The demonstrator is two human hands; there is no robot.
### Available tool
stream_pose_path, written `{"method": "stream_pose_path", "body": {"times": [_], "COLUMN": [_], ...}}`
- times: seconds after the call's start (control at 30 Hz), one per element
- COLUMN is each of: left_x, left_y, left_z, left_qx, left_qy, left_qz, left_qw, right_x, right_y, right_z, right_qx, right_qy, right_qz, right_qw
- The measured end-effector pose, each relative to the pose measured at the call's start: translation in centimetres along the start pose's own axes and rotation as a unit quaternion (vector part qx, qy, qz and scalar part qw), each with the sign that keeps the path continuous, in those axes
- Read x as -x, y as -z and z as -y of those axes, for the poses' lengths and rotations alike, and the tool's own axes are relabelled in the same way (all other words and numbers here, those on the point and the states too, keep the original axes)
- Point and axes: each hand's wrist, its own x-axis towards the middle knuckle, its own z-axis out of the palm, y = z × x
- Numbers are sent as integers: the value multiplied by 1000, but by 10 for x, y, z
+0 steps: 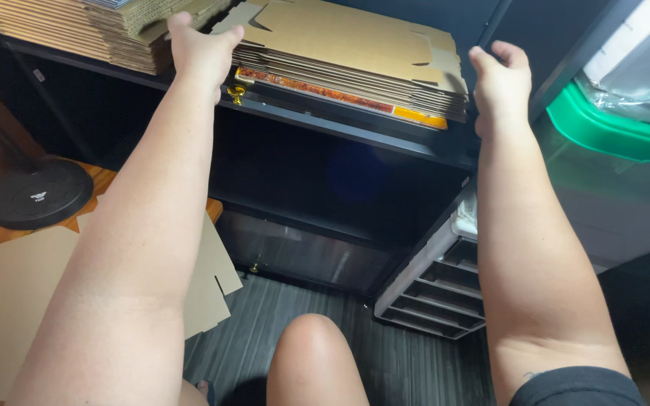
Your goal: The person organizes flat cardboard pieces and stacks of plastic-wrapped items. They pick up the cardboard pieces from a wooden bench and place them on a shelf, then repeatedly pick up stacks of the wrapped items from the bench and place them on the same shelf.
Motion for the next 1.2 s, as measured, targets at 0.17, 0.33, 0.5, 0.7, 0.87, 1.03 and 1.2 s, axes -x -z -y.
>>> {"method": "stream_pose_path", "body": {"times": [0.17, 0.33, 0.5, 0.7, 0.87, 1.03, 1.2], "left_x": [-7, -11, -21, -16, -4, 20, 9], "left_y": [-1, -6, -11, -10, -5, 5, 4], "left_z": [5, 9, 15, 16, 9, -5, 5], "left_qx": [-3, -22, -50, -50, -62, -87, -91], "left_qy": [-39, -75, -62, -53, -56, -49, -119], "left_qz": [41, 72, 97, 105, 116, 135, 160], "left_qw": [998, 994, 992, 992, 990, 986, 976], "right_x": [-29, 8, 37, 29, 33, 38, 32], "right_y": [-15, -16, -10, -18, -23, -22, -22], "right_z": [-29, -2, 21, 2, -13, -22, -27], "right_qx": [-181, -168, 90, 64, 32, 75, 66], "right_qy": [-149, -190, -111, -52, 21, 92, 126], "right_qz": [11, 15, 63, 40, 25, 14, 2], "right_qw": [972, 967, 988, 996, 999, 993, 990]}}
